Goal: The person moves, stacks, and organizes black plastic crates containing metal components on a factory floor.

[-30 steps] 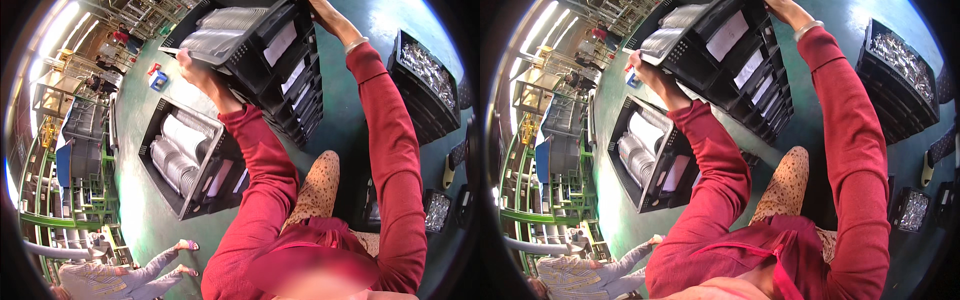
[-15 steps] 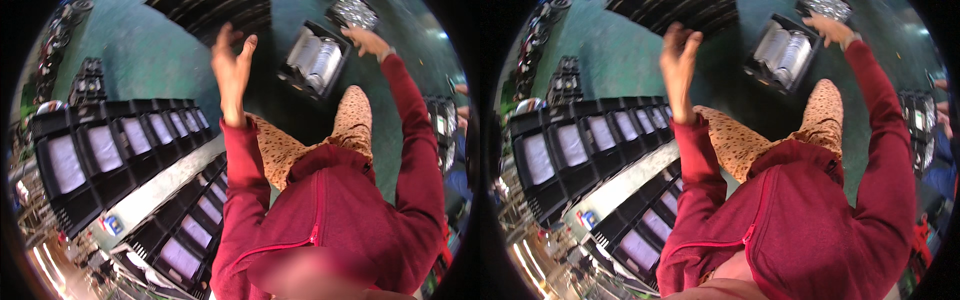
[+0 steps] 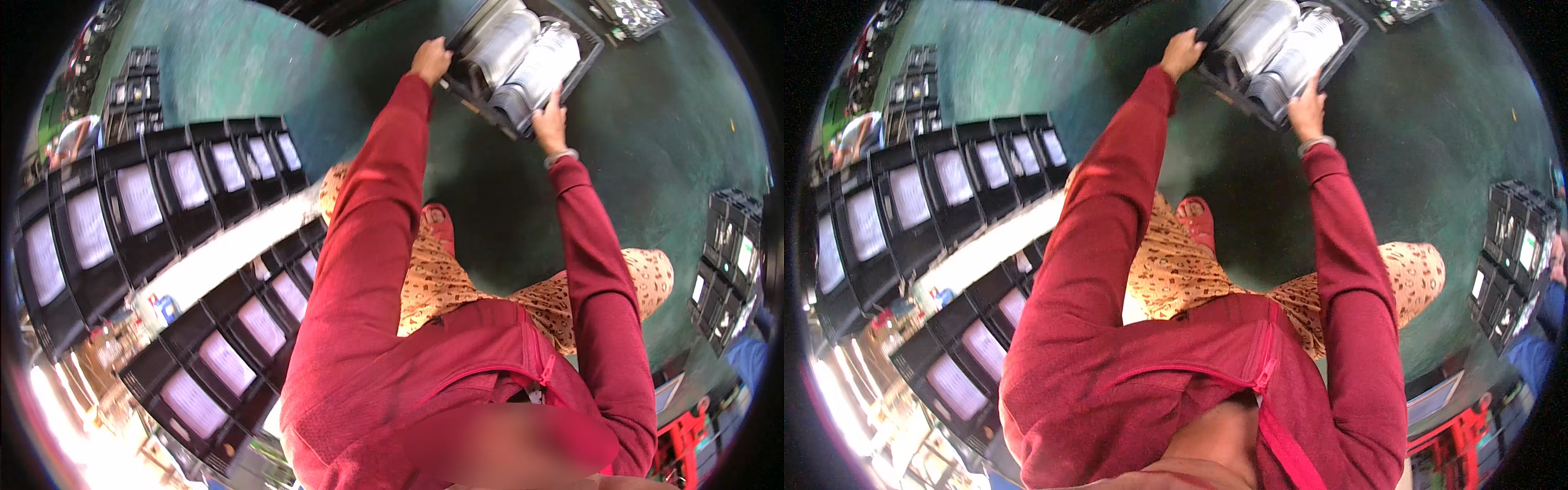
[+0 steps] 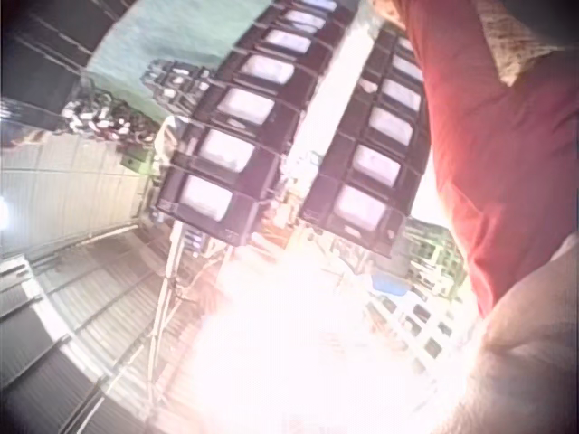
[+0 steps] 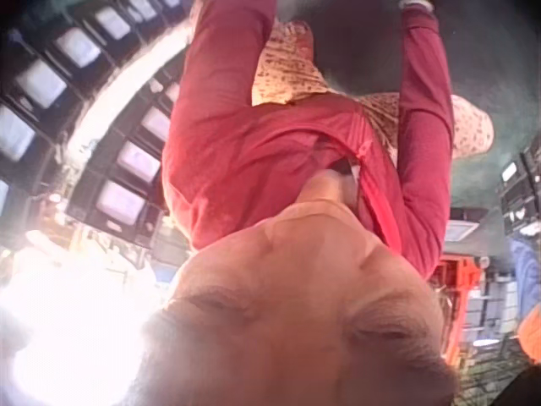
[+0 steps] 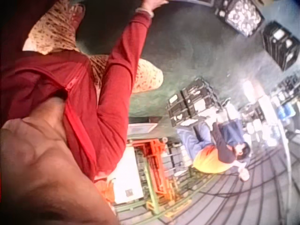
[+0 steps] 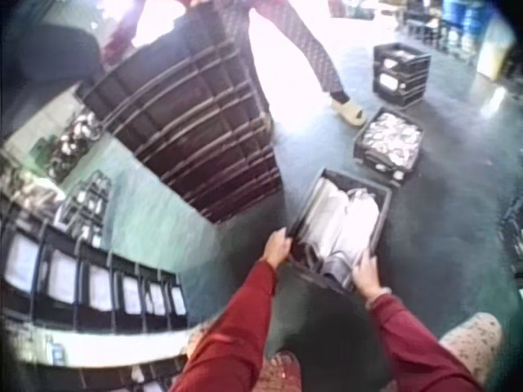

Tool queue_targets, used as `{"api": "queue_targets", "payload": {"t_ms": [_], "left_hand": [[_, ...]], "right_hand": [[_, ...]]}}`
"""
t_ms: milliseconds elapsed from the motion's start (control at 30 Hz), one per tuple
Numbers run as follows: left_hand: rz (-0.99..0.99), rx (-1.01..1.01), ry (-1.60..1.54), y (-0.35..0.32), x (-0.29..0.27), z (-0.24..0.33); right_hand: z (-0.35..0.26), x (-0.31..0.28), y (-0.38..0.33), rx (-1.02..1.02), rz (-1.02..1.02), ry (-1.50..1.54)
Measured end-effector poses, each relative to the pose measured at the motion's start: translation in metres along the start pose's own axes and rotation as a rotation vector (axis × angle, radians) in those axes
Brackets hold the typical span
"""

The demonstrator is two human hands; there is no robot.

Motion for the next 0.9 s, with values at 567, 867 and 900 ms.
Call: {"api": "queue_targets", "payload": {"t_ms": [567, 867, 900], "left_hand": [[-0.018, 0.085, 0.072, 0.07, -0.04, 0.071], [-0.075, 0.469, 0.214, 0.083, -0.019, 0.063], [-0.081, 0.507, 0.218, 0.087, -0.014, 0.063]], "right_hand": [[0.009, -0.167, 0.054, -0.012, -0.409, 0.274], [0.012, -0.185, 0.051, -0.052, -0.508, 0.242], [0.017, -0.189, 0.055, -0.068, -0.542, 0.263]]}}
Point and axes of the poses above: each hand's wrist, its own y-axis towards the middle knuckle, its own x-axis out of the palm, z = x × y, the point moved 1 cm from there along y, towards the middle knuckle, and after that the axes turned 10 degrees about -z, right-handed, at the moved point
